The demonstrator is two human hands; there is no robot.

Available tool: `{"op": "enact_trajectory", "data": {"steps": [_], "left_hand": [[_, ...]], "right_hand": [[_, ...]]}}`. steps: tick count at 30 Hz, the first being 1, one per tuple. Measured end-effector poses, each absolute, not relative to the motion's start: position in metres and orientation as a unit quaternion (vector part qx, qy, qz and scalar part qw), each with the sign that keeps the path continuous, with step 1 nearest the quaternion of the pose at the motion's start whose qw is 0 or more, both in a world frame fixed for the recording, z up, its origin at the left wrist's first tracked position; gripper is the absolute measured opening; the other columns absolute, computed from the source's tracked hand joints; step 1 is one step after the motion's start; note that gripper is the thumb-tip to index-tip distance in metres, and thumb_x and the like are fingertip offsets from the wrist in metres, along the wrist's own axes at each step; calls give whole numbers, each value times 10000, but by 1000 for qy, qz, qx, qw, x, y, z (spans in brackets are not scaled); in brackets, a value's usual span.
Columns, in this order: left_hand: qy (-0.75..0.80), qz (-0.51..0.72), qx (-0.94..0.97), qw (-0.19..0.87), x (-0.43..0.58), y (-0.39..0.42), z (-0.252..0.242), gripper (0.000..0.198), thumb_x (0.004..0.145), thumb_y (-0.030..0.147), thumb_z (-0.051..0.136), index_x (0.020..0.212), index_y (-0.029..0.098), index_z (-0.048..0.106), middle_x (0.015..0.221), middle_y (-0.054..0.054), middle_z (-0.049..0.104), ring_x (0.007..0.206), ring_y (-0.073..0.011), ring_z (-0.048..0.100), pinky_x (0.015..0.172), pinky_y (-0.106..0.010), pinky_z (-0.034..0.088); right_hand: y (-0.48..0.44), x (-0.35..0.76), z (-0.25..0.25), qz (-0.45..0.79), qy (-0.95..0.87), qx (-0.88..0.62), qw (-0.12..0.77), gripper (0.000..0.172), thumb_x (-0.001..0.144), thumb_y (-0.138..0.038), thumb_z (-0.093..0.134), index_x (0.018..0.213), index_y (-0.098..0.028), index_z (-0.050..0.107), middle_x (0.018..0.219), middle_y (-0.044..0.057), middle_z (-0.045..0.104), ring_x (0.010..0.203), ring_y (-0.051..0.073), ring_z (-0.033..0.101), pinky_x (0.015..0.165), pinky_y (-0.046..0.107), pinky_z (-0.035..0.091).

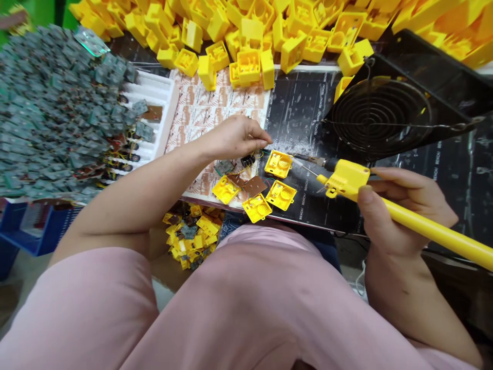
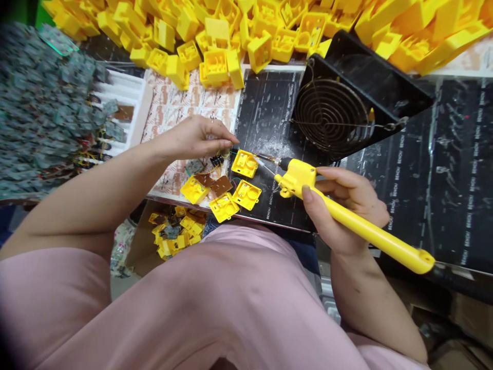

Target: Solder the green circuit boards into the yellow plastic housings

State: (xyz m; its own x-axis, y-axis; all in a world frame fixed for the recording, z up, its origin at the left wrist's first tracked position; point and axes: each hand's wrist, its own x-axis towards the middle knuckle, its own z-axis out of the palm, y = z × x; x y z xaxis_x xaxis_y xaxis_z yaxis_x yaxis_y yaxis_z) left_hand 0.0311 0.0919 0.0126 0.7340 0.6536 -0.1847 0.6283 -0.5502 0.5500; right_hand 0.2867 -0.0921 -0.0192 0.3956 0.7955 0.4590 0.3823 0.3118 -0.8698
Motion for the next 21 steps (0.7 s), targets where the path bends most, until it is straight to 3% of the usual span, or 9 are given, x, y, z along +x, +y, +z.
{"op": "enact_trajectory", "data": {"steps": [8, 11, 14, 17, 21], "left_hand": [[396, 60, 866, 299, 35, 83, 21, 241, 849, 288, 599, 1002, 152, 727, 802, -10, 716, 749, -131, 645, 815, -301, 516], [369, 40, 894, 251, 37, 71, 27, 161, 836, 289, 603, 871, 186, 721, 800, 2, 710, 819, -159, 642, 971, -411, 469], [345, 20, 920, 188, 37, 61, 26, 148, 833, 293, 587, 800, 215, 709, 764, 14, 696, 890, -187, 609, 1102, -527, 345], [345, 19, 925, 160, 39, 54, 20, 162, 831, 276, 552, 793, 217, 698, 758, 5, 685, 899, -195, 579, 1126, -553, 307], [349, 11, 926, 146, 41, 51, 17, 187, 825, 265, 517, 773, 206, 686, 751, -10, 669, 893, -202, 576, 1130, -561, 298]], "right_hand": [[-90, 287, -18, 159, -535, -539, 631, 426, 661, -130, 832, 1064, -246, 760, 732, -1, 738, 537, 111, 664, 512, 156, 557], [-95, 290, -16, 147, -534, -546, 629, 495, 631, -146, 851, 1102, -256, 749, 851, 18, 766, 585, 129, 690, 512, 175, 569], [-102, 293, -14, 153, -549, -580, 582, 500, 637, -214, 864, 1118, -268, 743, 922, 36, 778, 617, 156, 710, 515, 208, 584], [-104, 293, -10, 128, -614, -577, 524, 410, 647, -253, 872, 1040, -272, 758, 850, 28, 778, 600, 173, 715, 517, 228, 598], [-92, 292, -6, 101, -715, -450, 526, 342, 605, -185, 893, 898, -254, 730, 716, -3, 752, 563, 181, 709, 484, 219, 594]]}}
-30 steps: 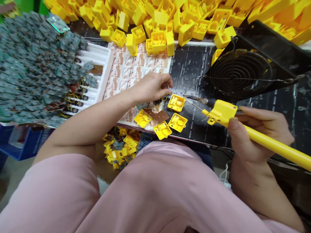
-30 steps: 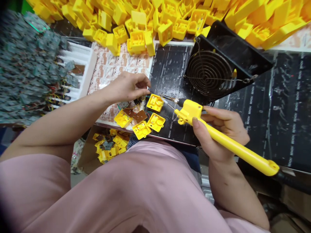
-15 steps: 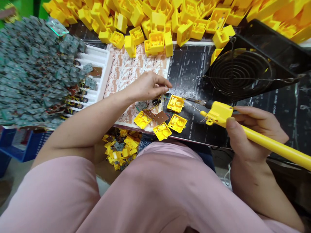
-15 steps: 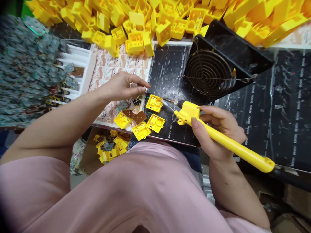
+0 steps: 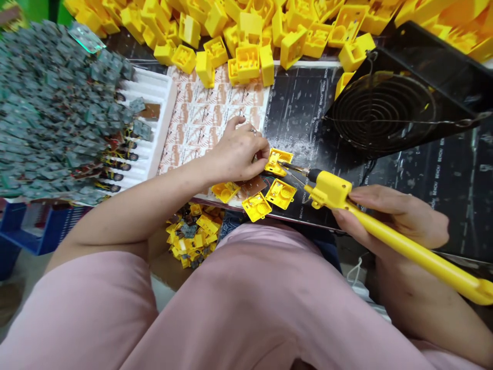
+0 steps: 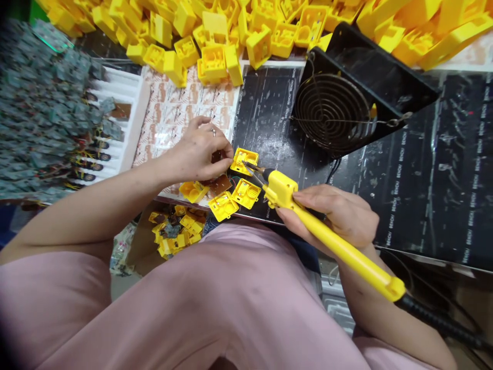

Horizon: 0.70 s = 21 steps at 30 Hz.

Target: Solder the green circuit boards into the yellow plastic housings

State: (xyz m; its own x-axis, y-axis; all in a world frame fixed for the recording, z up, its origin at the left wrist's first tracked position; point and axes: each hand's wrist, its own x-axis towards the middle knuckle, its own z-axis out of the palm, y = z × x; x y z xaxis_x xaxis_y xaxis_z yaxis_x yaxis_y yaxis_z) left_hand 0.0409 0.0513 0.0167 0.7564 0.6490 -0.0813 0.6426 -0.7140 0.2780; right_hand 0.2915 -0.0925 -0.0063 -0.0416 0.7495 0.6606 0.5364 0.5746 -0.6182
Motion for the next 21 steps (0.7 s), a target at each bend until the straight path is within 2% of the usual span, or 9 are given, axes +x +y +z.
{"op": "enact_trajectory", "data": {"steps": [3, 9, 14, 17, 21], "left_hand": [[345, -1, 927, 148, 41, 52, 18, 191, 817, 268, 517, 766, 198, 688, 751, -17, 667, 890, -205, 579, 1133, -554, 294], [337, -9, 927, 163, 38, 55, 18, 193, 816, 272, 520, 779, 199, 695, 753, -16, 673, 846, -197, 574, 1128, -545, 294], [336, -4, 929, 156, 38, 55, 16, 179, 803, 277, 529, 761, 208, 689, 725, -13, 659, 855, -202, 572, 1129, -549, 285], [331, -11, 930, 160, 39, 56, 17, 183, 801, 277, 531, 759, 200, 691, 730, -13, 657, 860, -202, 577, 1130, -545, 280], [323, -24, 931, 168, 40, 58, 18, 190, 802, 280, 523, 759, 192, 687, 728, -6, 654, 825, -192, 570, 1120, -541, 290]], "right_hand": [[-85, 292, -4, 99, -756, -420, 493, 270, 636, -165, 873, 809, -220, 673, 662, 4, 727, 551, 167, 700, 456, 189, 563], [-81, 290, -1, 89, -775, -402, 479, 310, 638, -174, 881, 816, -201, 629, 668, 13, 716, 564, 154, 697, 401, 165, 499], [-71, 286, 7, 61, -800, -393, 449, 209, 744, -229, 805, 751, -230, 596, 633, -41, 695, 508, 110, 655, 362, 161, 444], [-68, 287, 14, 63, -818, -390, 418, 188, 794, -258, 778, 764, -246, 593, 633, -59, 685, 526, 94, 652, 402, 161, 466], [-72, 297, 17, 94, -826, -375, 411, 126, 872, -308, 720, 854, -227, 625, 681, -13, 691, 622, 93, 676, 543, 173, 540]]}}
